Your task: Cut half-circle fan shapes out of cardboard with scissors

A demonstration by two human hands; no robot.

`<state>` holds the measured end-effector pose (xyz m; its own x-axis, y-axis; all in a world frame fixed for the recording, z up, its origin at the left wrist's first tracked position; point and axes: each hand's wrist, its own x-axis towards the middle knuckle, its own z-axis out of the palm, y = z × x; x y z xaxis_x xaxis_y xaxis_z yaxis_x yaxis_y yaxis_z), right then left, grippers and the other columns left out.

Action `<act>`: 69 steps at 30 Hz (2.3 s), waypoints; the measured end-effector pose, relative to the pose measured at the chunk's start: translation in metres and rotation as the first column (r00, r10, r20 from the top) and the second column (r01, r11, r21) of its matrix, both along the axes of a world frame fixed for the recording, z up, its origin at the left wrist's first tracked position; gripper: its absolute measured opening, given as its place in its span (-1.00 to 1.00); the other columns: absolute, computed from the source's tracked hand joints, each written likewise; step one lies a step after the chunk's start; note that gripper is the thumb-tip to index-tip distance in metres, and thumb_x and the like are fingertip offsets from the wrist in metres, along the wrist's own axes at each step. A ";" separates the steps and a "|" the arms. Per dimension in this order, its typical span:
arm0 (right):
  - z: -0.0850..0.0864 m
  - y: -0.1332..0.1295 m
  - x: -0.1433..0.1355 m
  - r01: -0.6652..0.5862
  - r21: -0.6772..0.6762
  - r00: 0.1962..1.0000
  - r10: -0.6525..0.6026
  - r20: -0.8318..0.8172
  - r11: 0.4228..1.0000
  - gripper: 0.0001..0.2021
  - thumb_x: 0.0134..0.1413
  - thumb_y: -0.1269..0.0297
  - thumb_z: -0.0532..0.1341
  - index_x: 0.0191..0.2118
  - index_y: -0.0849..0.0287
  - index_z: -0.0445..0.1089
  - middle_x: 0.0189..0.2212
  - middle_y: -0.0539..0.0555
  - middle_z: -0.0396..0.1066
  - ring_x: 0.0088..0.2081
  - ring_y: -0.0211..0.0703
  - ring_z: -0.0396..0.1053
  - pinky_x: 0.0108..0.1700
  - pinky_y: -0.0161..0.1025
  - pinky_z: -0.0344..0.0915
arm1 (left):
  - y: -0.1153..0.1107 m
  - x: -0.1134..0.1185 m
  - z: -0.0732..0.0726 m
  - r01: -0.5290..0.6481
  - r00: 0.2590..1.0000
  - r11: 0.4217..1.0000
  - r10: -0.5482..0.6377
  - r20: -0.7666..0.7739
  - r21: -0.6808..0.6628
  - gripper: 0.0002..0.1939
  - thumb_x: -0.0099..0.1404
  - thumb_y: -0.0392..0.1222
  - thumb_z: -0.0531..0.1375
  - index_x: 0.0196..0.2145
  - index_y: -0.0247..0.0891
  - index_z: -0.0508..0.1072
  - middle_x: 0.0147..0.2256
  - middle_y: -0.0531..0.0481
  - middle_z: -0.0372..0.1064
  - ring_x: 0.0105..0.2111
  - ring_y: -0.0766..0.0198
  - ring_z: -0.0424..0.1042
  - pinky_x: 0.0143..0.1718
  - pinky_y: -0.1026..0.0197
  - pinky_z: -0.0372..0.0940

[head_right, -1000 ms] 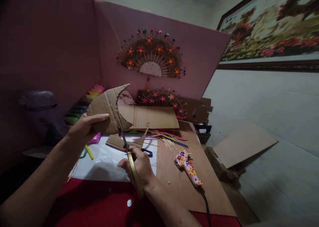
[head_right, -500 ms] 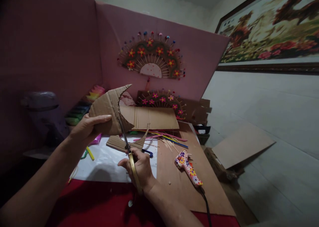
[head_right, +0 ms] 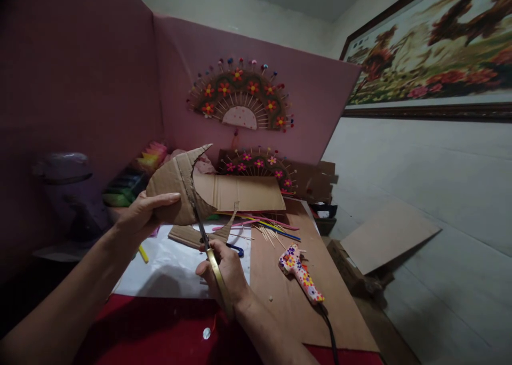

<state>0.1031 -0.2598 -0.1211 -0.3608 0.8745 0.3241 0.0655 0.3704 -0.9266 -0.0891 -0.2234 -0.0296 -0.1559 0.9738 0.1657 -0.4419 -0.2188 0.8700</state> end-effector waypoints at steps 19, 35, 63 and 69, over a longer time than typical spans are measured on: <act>0.001 -0.004 -0.009 0.159 -0.023 0.987 -0.160 -0.029 0.987 -0.46 -0.21 -0.24 0.26 -0.39 0.25 0.40 -0.64 -0.07 0.18 -0.58 -0.33 0.04 -0.55 -0.36 0.04 | -0.003 0.006 0.000 0.045 0.998 0.998 -0.043 -0.035 0.049 -0.62 -0.15 -0.37 0.40 -0.29 -0.23 0.52 -0.41 0.04 0.53 -0.46 0.30 0.49 -0.41 0.34 0.39; -0.005 0.003 0.000 0.077 0.034 0.997 -0.077 -0.018 0.996 -0.27 -0.16 -0.41 0.09 -0.24 0.27 0.38 -0.59 -0.04 0.24 -0.56 -0.32 0.10 -0.54 -0.37 0.07 | -0.006 0.018 -0.008 0.129 0.989 0.992 -0.130 -0.077 -0.015 -0.63 -0.14 -0.31 0.40 -0.28 -0.28 0.53 -0.39 0.01 0.54 -0.41 0.24 0.50 -0.33 0.25 0.41; -0.011 0.004 -0.002 0.084 -0.072 0.984 -0.094 -0.151 0.994 -0.37 -0.12 -0.36 0.11 -0.35 0.24 0.36 -0.65 -0.06 0.18 -0.62 -0.35 0.08 -0.61 -0.41 0.07 | -0.005 0.034 -0.021 0.164 0.986 0.973 -0.165 0.010 -0.163 -0.78 -0.21 -0.37 0.40 -0.50 -0.37 0.51 -0.53 0.01 0.49 -0.56 0.32 0.45 -0.52 0.33 0.38; -0.007 0.003 0.000 0.113 -0.070 0.988 -0.120 -0.098 0.991 -0.36 -0.13 -0.36 0.12 -0.38 0.26 0.38 -0.68 -0.07 0.16 -0.61 -0.33 0.09 -0.58 -0.39 0.07 | -0.003 0.034 -0.026 0.196 0.980 0.969 -0.197 0.007 -0.148 -0.75 -0.18 -0.37 0.40 -0.45 -0.37 0.52 -0.49 0.00 0.52 -0.53 0.30 0.47 -0.49 0.32 0.40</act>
<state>0.1035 -0.2564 -0.1279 -0.2233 0.9287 0.2962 0.0091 0.3058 -0.9520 -0.0547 -0.2261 -0.0551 0.0414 0.9990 0.0187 -0.4567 0.0022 0.8896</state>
